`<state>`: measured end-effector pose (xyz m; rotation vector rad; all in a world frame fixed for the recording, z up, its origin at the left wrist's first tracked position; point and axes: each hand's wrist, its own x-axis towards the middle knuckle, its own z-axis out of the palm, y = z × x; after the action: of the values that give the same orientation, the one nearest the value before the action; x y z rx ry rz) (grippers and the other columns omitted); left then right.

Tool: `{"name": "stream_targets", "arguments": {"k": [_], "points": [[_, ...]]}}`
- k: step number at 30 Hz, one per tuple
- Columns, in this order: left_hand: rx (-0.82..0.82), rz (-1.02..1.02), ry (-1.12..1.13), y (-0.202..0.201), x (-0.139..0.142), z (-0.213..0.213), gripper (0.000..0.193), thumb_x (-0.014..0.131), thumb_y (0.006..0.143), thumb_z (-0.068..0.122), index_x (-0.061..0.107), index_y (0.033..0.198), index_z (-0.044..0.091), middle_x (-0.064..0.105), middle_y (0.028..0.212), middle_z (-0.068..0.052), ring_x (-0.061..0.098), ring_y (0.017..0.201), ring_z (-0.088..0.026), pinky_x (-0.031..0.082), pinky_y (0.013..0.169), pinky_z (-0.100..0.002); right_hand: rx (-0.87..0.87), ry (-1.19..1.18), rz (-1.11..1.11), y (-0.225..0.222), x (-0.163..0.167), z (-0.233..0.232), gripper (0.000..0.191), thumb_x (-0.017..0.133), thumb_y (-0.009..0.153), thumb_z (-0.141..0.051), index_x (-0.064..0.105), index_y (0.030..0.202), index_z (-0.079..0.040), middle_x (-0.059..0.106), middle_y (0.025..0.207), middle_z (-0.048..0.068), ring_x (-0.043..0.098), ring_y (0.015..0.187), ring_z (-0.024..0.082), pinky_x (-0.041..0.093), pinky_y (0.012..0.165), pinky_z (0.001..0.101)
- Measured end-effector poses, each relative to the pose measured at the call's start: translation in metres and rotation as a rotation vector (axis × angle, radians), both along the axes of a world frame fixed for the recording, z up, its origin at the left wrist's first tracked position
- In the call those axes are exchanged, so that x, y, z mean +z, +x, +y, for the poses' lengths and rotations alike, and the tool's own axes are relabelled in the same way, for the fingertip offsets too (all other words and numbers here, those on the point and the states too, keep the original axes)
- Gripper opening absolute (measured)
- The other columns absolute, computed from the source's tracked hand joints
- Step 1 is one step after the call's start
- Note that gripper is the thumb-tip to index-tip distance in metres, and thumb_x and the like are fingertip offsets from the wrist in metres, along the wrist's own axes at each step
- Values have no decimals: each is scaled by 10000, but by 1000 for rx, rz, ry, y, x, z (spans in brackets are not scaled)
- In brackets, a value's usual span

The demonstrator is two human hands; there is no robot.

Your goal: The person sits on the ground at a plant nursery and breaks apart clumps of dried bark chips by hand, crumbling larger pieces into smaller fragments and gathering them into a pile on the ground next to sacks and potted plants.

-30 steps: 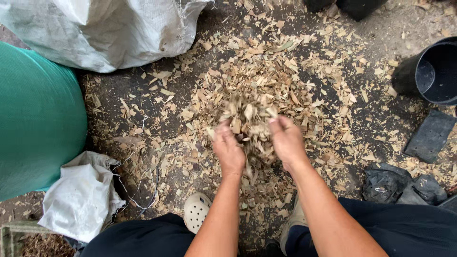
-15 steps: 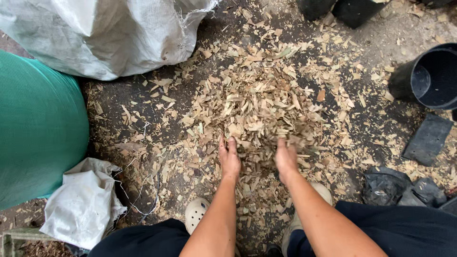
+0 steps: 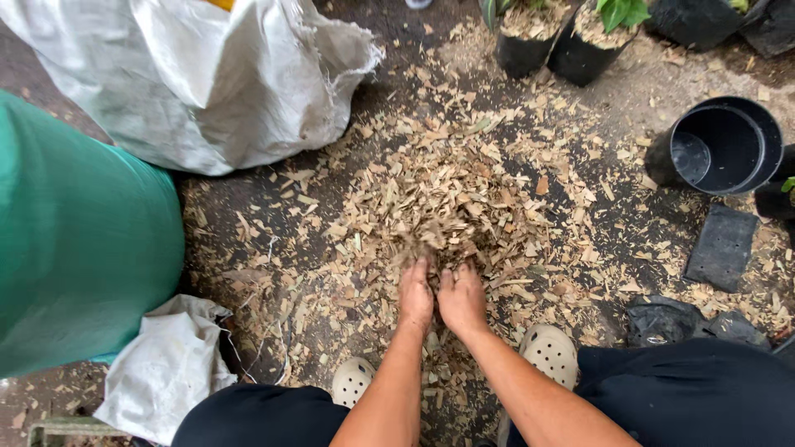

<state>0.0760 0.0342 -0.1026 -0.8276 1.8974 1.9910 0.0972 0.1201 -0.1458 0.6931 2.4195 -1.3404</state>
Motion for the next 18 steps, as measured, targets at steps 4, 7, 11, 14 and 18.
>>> {"name": "stream_targets", "arguments": {"k": [4, 7, 11, 14, 18], "points": [[-171, -98, -90, -7, 27, 1, 660, 657, 971, 432, 409, 1492, 112, 356, 1498, -174, 332, 1414, -317, 292, 1127, -504, 231, 101, 119, 2, 23, -5, 435, 543, 956, -95, 474, 1371, 15, 424, 1496, 164, 564, 1207, 379, 504, 1008, 513], [-143, -18, 182, -9, 31, -1, 669, 733, 848, 369, 463, 1411, 130, 618, 1341, -132, 597, 1240, -253, 456, 1100, -423, 432, 152, 103, 7, 35, -10, 520, 578, 963, -142, 422, 1436, 9, 410, 1497, 198, 456, 1367, 370, 445, 1121, 508], [23, -117, 198, -11, 19, -7, 474, 700, 921, 300, 628, 1262, -22, 719, 1164, -207, 684, 1036, -291, 577, 926, -425, 526, 115, 44, 11, 39, -11, 705, 580, 979, -181, 244, 1584, -47, 126, 1658, 266, 210, 1481, 466, 254, 1114, 576], [236, -137, 318, -13, 16, -13, 359, 627, 955, 266, 614, 1222, 26, 712, 1124, -177, 686, 972, -267, 595, 865, -446, 275, -186, 42, 7, 40, -3, 466, 501, 1000, -171, 561, 1462, -192, 291, 1691, 117, 323, 1516, 336, 303, 1201, 522], [322, -294, 420, -14, 22, -16, 420, 586, 997, 373, 625, 1202, 9, 748, 1108, -194, 722, 962, -270, 581, 827, -428, 8, -257, 42, -16, 47, 12, 467, 513, 1009, -238, 477, 1467, -150, 483, 1565, 141, 507, 1401, 298, 378, 1173, 511]]}}
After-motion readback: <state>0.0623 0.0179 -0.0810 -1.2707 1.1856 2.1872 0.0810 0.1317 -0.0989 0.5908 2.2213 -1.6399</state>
